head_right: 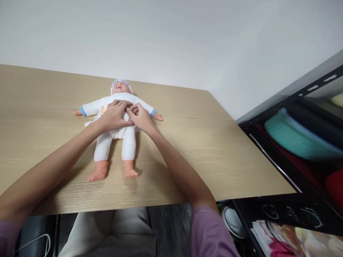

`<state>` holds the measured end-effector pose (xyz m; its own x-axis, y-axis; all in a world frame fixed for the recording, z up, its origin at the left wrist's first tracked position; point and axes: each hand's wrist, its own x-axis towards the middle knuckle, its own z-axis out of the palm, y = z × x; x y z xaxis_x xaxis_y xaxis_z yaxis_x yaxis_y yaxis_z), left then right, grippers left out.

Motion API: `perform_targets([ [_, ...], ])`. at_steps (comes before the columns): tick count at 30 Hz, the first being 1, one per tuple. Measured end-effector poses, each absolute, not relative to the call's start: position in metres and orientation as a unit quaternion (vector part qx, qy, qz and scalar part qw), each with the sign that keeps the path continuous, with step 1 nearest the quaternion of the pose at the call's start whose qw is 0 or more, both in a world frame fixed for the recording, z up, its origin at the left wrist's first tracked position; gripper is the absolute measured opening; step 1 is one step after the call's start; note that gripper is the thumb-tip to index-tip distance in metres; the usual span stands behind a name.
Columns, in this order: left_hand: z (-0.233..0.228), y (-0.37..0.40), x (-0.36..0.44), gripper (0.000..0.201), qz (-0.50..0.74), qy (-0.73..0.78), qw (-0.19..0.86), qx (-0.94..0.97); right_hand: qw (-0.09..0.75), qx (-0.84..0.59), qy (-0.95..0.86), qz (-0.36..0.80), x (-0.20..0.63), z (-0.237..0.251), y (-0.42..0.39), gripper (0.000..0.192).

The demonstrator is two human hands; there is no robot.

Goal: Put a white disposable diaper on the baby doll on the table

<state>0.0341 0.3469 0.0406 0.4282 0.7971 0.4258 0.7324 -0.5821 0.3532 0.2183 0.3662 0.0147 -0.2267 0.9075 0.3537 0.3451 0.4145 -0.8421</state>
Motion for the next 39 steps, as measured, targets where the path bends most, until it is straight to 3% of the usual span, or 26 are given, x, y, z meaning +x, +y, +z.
perform_targets([
  [4, 0.040, 0.353, 0.031, 0.063, 0.299, 0.435, 0.077, 0.846, 0.487, -0.381, -0.759, 0.203, 0.225, 0.008, 0.335, 0.036],
  [8, 0.052, 0.349, 0.016, 0.080, 0.335, 0.384, 0.181, 0.841, 0.438, -0.328, -0.826, 0.139, 0.233, -0.001, 0.314, 0.052],
  [11, 0.057, 0.338, -0.012, 0.073, 0.385, 0.387, 0.241, 0.802, 0.420, -0.329, -0.835, 0.136, 0.236, -0.008, 0.312, 0.057],
  [16, 0.026, 0.317, -0.080, 0.045, 0.392, 0.504, 0.122, 0.760, 0.464, -0.321, -0.812, 0.149, 0.235, -0.007, 0.315, 0.052],
  [20, -0.006, 0.303, -0.116, 0.034, 0.346, 0.572, 0.073, 0.740, 0.526, -0.342, -0.768, 0.133, 0.222, 0.010, 0.314, 0.045],
  [26, -0.012, 0.303, -0.118, 0.032, 0.284, 0.644, 0.047, 0.709, 0.438, -0.328, -0.832, 0.095, 0.179, 0.051, 0.335, 0.044],
  [30, -0.011, 0.308, -0.123, 0.036, 0.291, 0.655, 0.120, 0.687, 0.384, -0.321, -0.859, 0.103, 0.155, 0.051, 0.357, 0.065],
  [35, 0.004, 0.317, -0.125, 0.055, 0.363, 0.627, 0.322, 0.610, 0.351, -0.331, -0.863, 0.148, 0.148, 0.037, 0.367, 0.083],
  [39, 0.031, 0.336, -0.098, 0.049, 0.417, 0.573, 0.420, 0.567, 0.340, -0.339, -0.864, 0.151, 0.148, 0.037, 0.366, 0.098],
])
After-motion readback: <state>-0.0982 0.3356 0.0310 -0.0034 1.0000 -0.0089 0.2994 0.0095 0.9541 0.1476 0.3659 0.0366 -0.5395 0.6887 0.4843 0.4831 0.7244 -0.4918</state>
